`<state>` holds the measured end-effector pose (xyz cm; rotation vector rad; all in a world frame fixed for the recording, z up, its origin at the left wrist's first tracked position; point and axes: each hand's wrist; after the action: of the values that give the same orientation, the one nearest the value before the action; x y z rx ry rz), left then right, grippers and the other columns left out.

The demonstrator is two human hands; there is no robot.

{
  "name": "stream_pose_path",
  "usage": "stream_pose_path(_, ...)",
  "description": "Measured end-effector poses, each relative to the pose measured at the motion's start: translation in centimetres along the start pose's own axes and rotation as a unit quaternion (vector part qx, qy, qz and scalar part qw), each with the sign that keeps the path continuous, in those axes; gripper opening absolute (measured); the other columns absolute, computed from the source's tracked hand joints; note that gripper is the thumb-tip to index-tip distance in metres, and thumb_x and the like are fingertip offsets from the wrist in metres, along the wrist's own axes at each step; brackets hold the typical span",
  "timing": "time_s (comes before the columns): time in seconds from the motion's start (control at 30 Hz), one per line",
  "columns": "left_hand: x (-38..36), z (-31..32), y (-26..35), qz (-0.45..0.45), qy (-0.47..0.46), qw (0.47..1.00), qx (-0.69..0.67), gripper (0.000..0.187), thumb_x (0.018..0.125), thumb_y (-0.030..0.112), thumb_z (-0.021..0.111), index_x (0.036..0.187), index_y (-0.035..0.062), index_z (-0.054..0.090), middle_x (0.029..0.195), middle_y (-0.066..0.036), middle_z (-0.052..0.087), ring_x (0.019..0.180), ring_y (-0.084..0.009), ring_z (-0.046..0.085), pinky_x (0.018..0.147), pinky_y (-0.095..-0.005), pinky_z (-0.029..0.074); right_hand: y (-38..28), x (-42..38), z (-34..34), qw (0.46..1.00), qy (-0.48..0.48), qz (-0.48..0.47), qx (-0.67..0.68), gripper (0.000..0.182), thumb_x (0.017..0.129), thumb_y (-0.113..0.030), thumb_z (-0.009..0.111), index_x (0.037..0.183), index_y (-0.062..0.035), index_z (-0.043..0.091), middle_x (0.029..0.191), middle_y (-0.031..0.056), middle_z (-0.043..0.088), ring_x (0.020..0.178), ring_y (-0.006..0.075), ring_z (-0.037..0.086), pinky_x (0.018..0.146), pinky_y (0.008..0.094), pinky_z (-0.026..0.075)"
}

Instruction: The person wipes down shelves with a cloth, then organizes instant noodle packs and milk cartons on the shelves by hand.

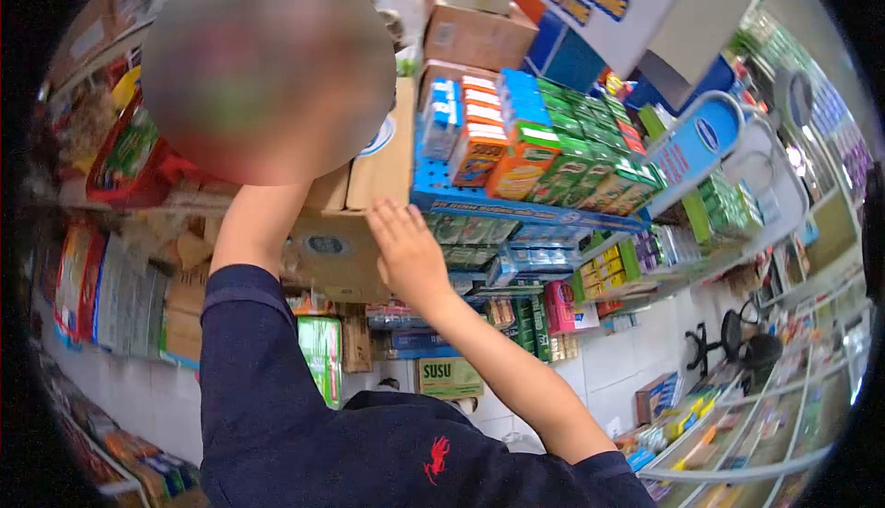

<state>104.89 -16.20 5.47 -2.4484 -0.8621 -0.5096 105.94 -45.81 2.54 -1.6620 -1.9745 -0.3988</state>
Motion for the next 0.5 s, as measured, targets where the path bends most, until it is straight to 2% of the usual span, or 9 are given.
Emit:
stream_pose_path(0.03,-0.5,-0.3,-0.6,-0.025,-0.047,0.997,0.047,0.020,0.075,0.013,0.051,0.087,0.0164,0.066,0.079,-0.014,0.057,0.072,-0.0348,0.059,0.061,-0.0414,0.050,-0.1,0.1,-0.2,1.000,0.001,0.003,0.008,0.059,0.064,-0.004,0.056,0.121,-0.0006,0.040,0.125,0.0144,0.043,0.118,0.0281,0.039,0.100,0.0410,0.029)
stream_pose_path(0.07,-0.8,0.1,-1.3,-0.075,-0.060,0.995,-0.029,0.019,0.073,0.012,0.052,0.081,0.0116,0.068,0.081,-0.017,0.061,0.075,-0.0353,0.061,0.061,-0.0419,0.050,-0.1,0.2,0.0,1.000,0.012,0.002,0.008,0.059,0.065,-0.004,0.056,0.122,-0.0011,0.040,0.125,0.0148,0.043,0.117,0.0287,0.040,0.100,0.0413,0.029)
stream_pose_path(0.1,-3.0,-3.2,-1.2,-0.019,0.074,0.984,-0.163,0.019,0.071,0.013,0.053,0.080,0.0055,0.067,0.081,-0.018,0.063,0.075,-0.0332,0.062,0.062,-0.0421,0.050,-0.1,0.1,0.1,1.000,0.021,0.002,0.010,0.061,0.064,-0.005,0.058,0.122,-0.0018,0.040,0.123,0.0140,0.044,0.116,0.0279,0.041,0.100,0.0418,0.029)
stream_pose_path(0.17,-4.1,-5.8,0.0,-0.039,-0.157,0.983,-0.091,0.021,0.065,0.011,0.056,0.082,0.0035,0.065,0.085,-0.018,0.061,0.082,-0.0310,0.060,0.071,-0.0395,0.049,0.5,0.0,0.4,0.999,0.029,-0.020,-0.010,0.063,0.062,-0.005,0.060,0.122,-0.0032,0.041,0.122,0.0125,0.045,0.116,0.0264,0.042,0.100,0.0426,0.029)
stream_pose_path(0.27,-8.4,-7.1,0.9,-0.020,-0.161,0.971,-0.174,0.031,0.063,0.013,0.054,0.092,0.0091,0.065,0.086,-0.015,0.062,0.084,-0.0322,0.059,0.076,-0.0414,0.047,1.4,0.2,0.6,0.997,0.046,-0.061,-0.018,0.059,0.061,-0.007,0.061,0.118,-0.0039,0.044,0.118,0.0116,0.049,0.111,0.0251,0.047,0.098,0.0420,0.032)
stream_pose_path(0.33,-11.4,-10.9,1.8,-0.057,-0.161,0.967,-0.192,0.032,0.065,0.021,0.056,0.094,0.0090,0.064,0.093,-0.015,0.061,0.085,-0.0309,0.059,0.074,-0.0405,0.047,1.7,0.3,0.5,0.995,0.062,-0.081,-0.012,0.057,0.060,-0.006,0.063,0.115,-0.0040,0.047,0.116,0.0117,0.051,0.108,0.0244,0.049,0.097,0.0404,0.034)
stream_pose_path(0.4,-14.1,-12.5,2.2,-0.079,-0.166,0.964,-0.192,0.033,0.067,0.026,0.058,0.095,0.0094,0.063,0.094,-0.014,0.061,0.085,-0.0303,0.059,0.073,-0.0399,0.047,2.1,0.2,1.1,0.992,0.079,-0.095,-0.007,0.056,0.060,-0.002,0.060,0.114,-0.0054,0.048,0.114,0.0108,0.051,0.108,0.0261,0.048,0.097,0.0430,0.033)
stream_pose_path(0.47,-16.4,-12.7,2.4,-0.131,-0.034,0.966,-0.223,0.037,0.070,0.040,0.059,0.093,0.0099,0.063,0.089,-0.012,0.061,0.082,-0.0296,0.059,0.068,-0.0387,0.048,2.2,0.0,1.5,0.991,0.090,-0.095,0.017,0.055,0.061,0.002,0.057,0.115,-0.0072,0.048,0.115,0.0099,0.051,0.110,0.0270,0.047,0.097,0.0449,0.033)
stream_pose_path(0.5,-17.1,-12.8,2.8,-0.133,-0.047,0.965,-0.223,0.037,0.070,0.040,0.059,0.093,0.0099,0.063,0.089,-0.012,0.061,0.082,-0.0296,0.059,0.068,-0.0387,0.048,1.9,-0.3,1.7,0.991,0.098,-0.087,0.030,0.055,0.061,0.003,0.057,0.114,-0.0079,0.049,0.115,0.0096,0.051,0.110,0.0272,0.047,0.096,0.0453,0.033)
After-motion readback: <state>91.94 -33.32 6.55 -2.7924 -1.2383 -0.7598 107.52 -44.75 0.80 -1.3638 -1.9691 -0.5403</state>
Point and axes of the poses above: each hand's wrist, its own x-axis towards the middle knuckle, its own z-axis out of the palm, y = z × x
